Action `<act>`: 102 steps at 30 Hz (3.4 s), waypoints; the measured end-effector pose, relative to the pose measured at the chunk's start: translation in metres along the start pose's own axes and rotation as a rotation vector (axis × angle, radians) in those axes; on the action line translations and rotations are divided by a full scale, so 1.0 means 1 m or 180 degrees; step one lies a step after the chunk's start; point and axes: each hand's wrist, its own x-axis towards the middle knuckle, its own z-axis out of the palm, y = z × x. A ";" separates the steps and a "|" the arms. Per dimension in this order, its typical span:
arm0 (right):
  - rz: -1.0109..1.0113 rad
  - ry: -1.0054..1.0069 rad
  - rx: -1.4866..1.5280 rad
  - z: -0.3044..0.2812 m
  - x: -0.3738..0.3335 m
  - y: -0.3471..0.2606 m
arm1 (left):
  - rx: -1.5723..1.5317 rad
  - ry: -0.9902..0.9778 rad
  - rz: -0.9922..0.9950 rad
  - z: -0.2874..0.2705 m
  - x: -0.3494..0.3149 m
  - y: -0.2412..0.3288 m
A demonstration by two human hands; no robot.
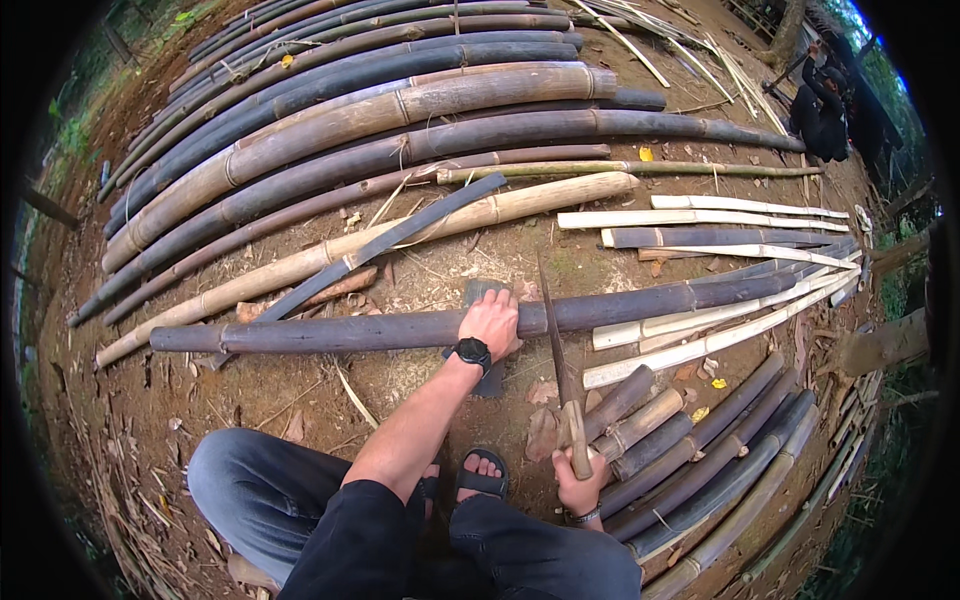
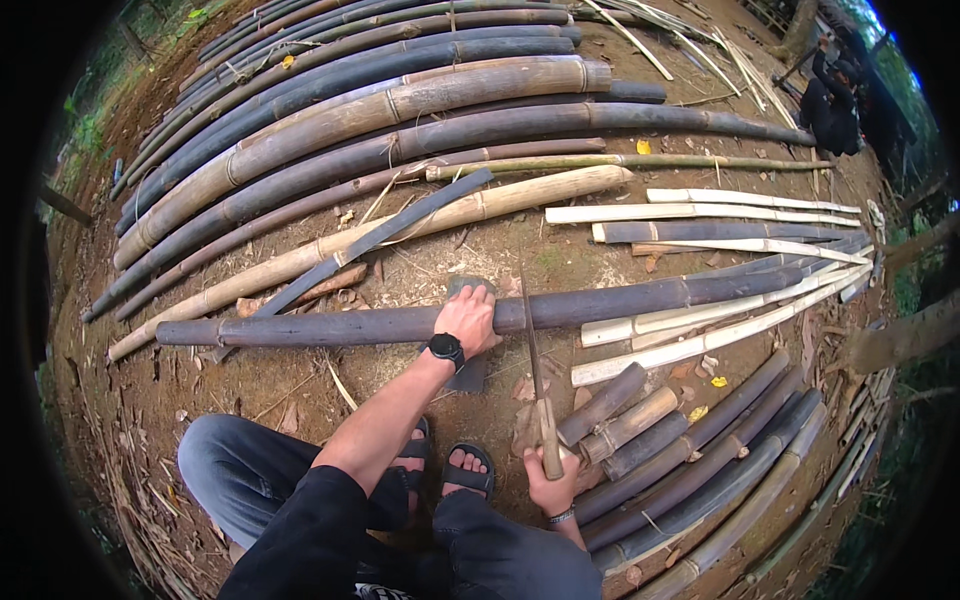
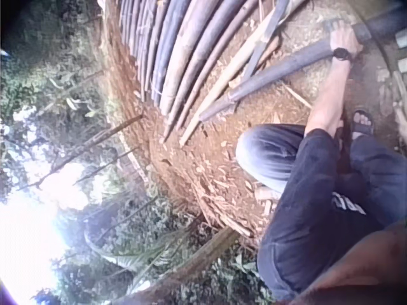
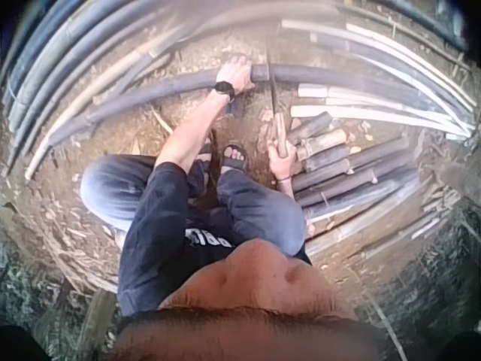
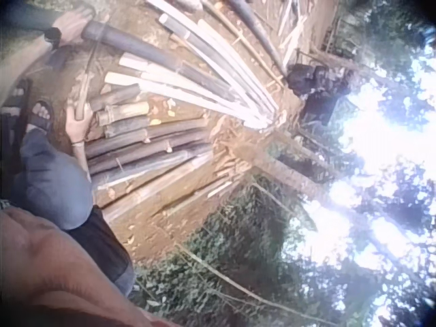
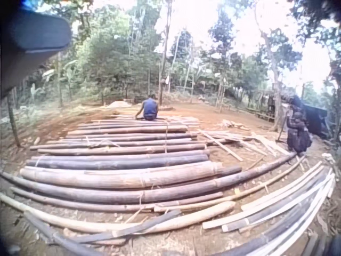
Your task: The person saws a piece of bamboo by hand. They hold the bamboo against a wooden block and use a hand saw to cut through the material, then pick up and inspect another bamboo piece.
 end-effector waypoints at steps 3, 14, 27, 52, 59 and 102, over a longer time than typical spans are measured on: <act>0.0493 0.0188 0.0374 0.030 0.057 -0.005 | 0.0054 -0.0102 0.0013 0.004 -0.004 -0.001; 0.0261 -0.0025 0.0159 0.022 0.035 0.000 | 0.0228 0.0043 0.0031 0.011 -0.003 -0.006; -0.0200 0.0076 -0.0136 0.000 -0.012 -0.006 | 0.0115 -0.0103 0.0036 -0.004 -0.003 0.020; -0.0307 0.0054 0.0057 0.011 -0.006 0.009 | 0.0265 -0.0451 -0.0251 -0.023 0.008 0.010; 0.0012 0.0221 -0.0081 0.014 0.025 0.003 | 0.0182 -0.0585 -0.0219 -0.021 0.014 0.022; -0.0196 0.0158 -0.0207 -0.009 -0.026 0.009 | 0.0095 -0.1032 -0.0503 -0.029 0.036 0.017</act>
